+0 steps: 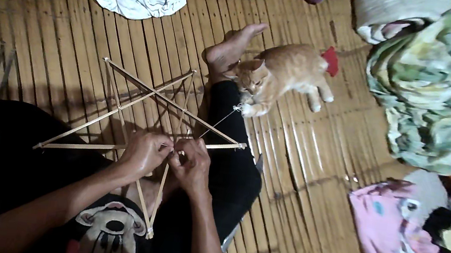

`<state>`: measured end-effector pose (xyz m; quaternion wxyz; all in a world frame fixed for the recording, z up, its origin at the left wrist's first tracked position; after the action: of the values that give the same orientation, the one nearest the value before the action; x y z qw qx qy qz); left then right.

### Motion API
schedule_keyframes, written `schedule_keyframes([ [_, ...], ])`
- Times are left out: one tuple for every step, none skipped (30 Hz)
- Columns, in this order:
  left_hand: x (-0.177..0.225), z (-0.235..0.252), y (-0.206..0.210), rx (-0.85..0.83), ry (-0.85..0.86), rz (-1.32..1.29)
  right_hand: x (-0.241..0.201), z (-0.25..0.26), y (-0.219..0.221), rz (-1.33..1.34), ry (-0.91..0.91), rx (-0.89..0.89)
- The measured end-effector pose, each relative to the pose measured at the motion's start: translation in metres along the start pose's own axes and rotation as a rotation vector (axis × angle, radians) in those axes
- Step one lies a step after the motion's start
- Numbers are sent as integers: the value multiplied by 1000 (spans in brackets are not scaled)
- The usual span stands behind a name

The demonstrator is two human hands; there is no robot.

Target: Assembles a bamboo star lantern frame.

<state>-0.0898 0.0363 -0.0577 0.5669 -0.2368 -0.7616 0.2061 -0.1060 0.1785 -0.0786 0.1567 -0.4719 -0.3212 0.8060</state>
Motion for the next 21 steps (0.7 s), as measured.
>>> schedule_keyframes([
  [-2,-2,3,69,62,-6,1,0,0,10,8,0],
  [-3,-3,5,125,129,-6,1,0,0,15,15,2],
  [-5,-3,7,151,181,-2,2,1,0,19,25,1],
  [-5,-3,7,144,203,4,2,0,1,22,37,-5],
  [-4,-2,7,113,202,18,3,0,1,26,46,-8],
  [-3,-1,5,65,179,34,3,0,1,32,51,-8],
  [-1,1,4,3,142,48,3,0,1,36,54,-7],
  [1,4,2,-69,92,53,3,0,1,40,55,-6],
  [3,6,0,-152,37,57,2,0,1,40,56,-3],
  [3,10,-2,-225,-9,59,1,-1,2,34,53,4],
  [2,14,-4,-292,-48,56,0,-2,3,25,43,13],
  [0,17,-5,-346,-75,47,-1,-3,4,18,26,22],
  [-3,20,-5,-384,-90,29,-1,-5,5,12,11,26],
  [-6,23,-4,-409,-98,7,-1,-6,6,8,1,27],
  [-9,26,-4,-428,-112,-20,-1,-6,6,7,-7,28],
  [-10,28,-4,-446,-127,-46,-1,-6,5,11,-7,28],
  [-9,31,-4,-462,-147,-74,-1,-5,4,23,-2,39],
  [-9,34,-3,-479,-162,-92,0,-5,2,41,11,47],
  [-7,37,-3,-491,-172,-110,1,-5,0,60,25,55],
  [-5,39,-2,-502,-178,-124,2,-5,-2,70,38,65],
  [-3,42,-2,-511,-180,-132,2,-5,-4,75,45,76],
])
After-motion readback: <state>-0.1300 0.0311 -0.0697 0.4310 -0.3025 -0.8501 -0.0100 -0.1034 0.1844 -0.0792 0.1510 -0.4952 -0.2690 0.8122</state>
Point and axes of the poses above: each hand's wrist, its own z-axis towards the middle knuckle, its own y-axis out of the palm, x = y × z, the point moved 5 cm from there along z, towards the middle knuckle, and after that the axes turned 1 degree about -y, right-handed, at the moved point
